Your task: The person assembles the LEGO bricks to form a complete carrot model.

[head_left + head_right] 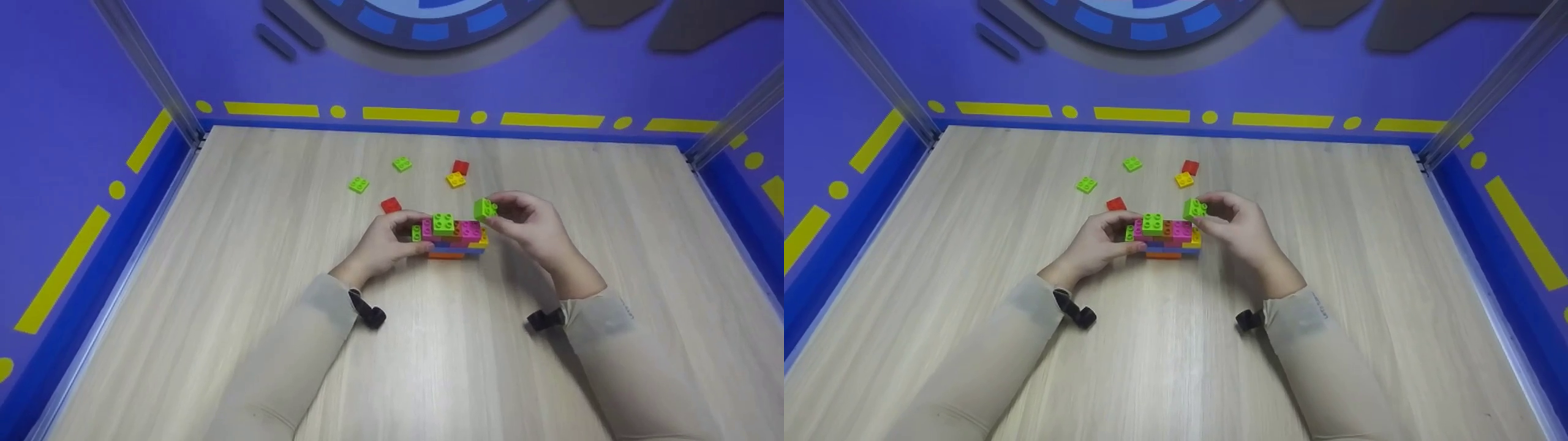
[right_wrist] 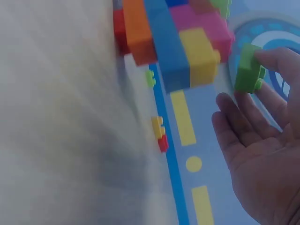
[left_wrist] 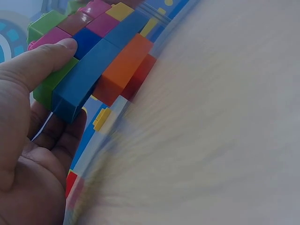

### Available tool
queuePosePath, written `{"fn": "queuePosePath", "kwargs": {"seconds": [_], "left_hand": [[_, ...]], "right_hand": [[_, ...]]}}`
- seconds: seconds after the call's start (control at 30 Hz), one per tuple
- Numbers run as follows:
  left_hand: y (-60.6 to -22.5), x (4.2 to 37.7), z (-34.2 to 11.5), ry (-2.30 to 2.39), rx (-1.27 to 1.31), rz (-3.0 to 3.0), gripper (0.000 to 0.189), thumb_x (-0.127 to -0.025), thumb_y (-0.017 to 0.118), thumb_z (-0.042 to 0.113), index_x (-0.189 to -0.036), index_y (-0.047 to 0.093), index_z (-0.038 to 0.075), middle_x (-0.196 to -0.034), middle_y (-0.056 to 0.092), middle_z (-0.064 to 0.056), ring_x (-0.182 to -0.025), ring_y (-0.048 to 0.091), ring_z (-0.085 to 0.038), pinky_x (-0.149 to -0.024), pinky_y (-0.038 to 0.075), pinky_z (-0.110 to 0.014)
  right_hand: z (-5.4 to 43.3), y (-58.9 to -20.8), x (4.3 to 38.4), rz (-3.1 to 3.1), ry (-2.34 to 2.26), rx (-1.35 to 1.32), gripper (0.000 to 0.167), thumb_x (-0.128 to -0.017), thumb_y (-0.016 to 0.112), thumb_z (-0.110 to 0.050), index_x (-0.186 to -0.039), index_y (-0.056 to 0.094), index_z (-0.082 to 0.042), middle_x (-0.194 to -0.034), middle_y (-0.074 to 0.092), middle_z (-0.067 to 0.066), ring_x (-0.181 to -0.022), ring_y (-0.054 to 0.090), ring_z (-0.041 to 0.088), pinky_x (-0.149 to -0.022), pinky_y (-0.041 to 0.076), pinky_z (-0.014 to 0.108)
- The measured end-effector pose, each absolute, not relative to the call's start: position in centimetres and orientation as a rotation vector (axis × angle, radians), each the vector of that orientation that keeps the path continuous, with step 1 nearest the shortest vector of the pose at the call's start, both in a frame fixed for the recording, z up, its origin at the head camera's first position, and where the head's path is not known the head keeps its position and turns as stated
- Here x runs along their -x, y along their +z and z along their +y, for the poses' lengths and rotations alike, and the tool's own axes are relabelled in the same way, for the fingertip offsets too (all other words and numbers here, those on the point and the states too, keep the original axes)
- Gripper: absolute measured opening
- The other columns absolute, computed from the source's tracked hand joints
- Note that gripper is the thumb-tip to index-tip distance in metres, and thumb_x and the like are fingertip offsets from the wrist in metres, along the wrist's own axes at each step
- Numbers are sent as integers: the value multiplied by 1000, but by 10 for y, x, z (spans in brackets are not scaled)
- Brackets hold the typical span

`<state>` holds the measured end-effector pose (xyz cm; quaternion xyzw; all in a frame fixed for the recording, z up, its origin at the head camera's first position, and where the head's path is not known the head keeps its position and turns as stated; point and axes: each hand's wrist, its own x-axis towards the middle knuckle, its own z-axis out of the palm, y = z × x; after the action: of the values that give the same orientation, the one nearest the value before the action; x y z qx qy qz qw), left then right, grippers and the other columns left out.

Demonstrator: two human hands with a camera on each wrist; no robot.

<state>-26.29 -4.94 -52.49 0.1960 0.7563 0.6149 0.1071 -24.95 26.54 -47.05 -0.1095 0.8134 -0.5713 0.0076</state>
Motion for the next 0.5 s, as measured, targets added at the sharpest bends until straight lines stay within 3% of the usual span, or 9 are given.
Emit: {"fn": "queuePosePath", "kwargs": {"seconds": [0.1, 0.3, 0.5], "left_hand": [[-525, 263, -49, 1814, -587, 2229, 52, -96, 92, 16, -145, 74, 12, -143, 77, -8, -128, 72, -20, -117, 57, -39], [-522, 264, -48, 1803, -594, 2247, 51, -96, 92, 16, -144, 75, 11, -142, 78, -8, -129, 72, -21, -118, 56, -40], [-523, 263, -48, 1807, -600, 2247, 51, -96, 93, 16, -143, 75, 11, -142, 79, -7, -130, 72, -21, -119, 55, -39]], "right_hand": [[260, -470, 246, 2528, -1797, 411, 36, -102, 81, -4, -137, 75, 1, -129, 77, -1, -118, 73, 14, -103, 60, 17], [248, -470, 241, 2533, -1745, 429, 37, -104, 80, -7, -140, 75, -2, -139, 76, 15, -123, 71, 15, -104, 59, 16], [238, -473, 238, 2565, -1670, 425, 42, -104, 81, -13, -145, 74, -4, -142, 75, 13, -130, 68, 20, -110, 56, 20]]}}
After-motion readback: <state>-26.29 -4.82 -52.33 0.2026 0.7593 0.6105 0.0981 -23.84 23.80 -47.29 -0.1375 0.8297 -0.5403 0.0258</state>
